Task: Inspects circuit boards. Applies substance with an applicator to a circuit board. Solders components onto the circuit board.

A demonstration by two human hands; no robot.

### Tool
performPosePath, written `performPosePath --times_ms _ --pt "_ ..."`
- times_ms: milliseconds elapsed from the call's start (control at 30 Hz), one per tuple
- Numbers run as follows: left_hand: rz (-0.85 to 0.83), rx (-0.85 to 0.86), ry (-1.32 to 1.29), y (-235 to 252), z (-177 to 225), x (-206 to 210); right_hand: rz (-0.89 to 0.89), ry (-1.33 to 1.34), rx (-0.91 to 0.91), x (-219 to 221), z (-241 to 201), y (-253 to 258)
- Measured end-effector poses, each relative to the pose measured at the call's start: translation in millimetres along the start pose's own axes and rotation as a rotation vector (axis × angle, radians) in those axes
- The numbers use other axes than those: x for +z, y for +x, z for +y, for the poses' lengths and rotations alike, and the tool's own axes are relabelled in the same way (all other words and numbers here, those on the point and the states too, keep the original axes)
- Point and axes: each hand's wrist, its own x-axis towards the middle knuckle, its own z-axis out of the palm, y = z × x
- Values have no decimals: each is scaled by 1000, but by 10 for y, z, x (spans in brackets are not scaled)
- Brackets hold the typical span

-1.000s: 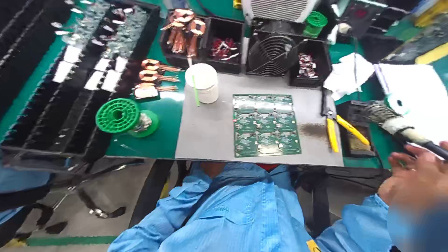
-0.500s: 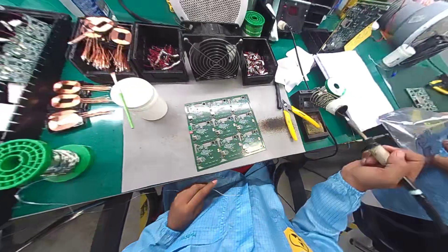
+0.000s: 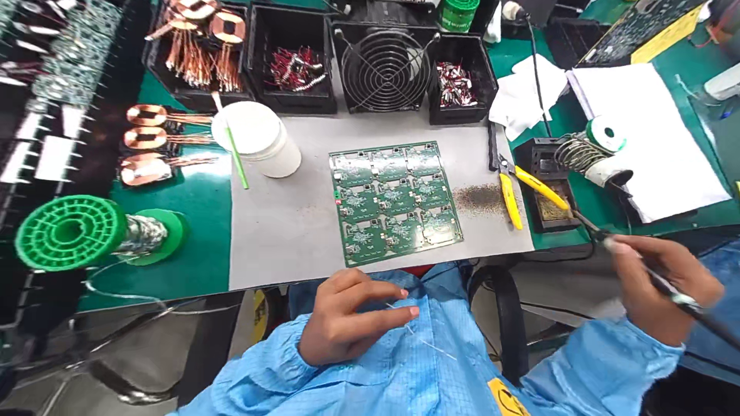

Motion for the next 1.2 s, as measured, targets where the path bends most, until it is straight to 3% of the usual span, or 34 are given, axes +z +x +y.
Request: performPosePath --times_ms 133,200,400,533,667,1100,1200 --pt "14 -18 96 182 61 -109 310 305 -19 54 -75 -164" --pt "49 -57 128 260 61 -147 374 339 -55 270 -308 -231" --pt "240 -140 284 401 -68 -61 253 117 -153 1075 -844 -416" --pt "236 -199 454 418 -98 89 282 18 -247 1362 -798 -467" --pt "176 -223 467 429 -124 222 208 -32 -304 1456 -614 -478" --pt "83 -288 589 467 -140 361 94 723 -75 1279 -923 -142" --pt "62 -307 616 479 -135 373 42 763 -31 1306 -944 -185"
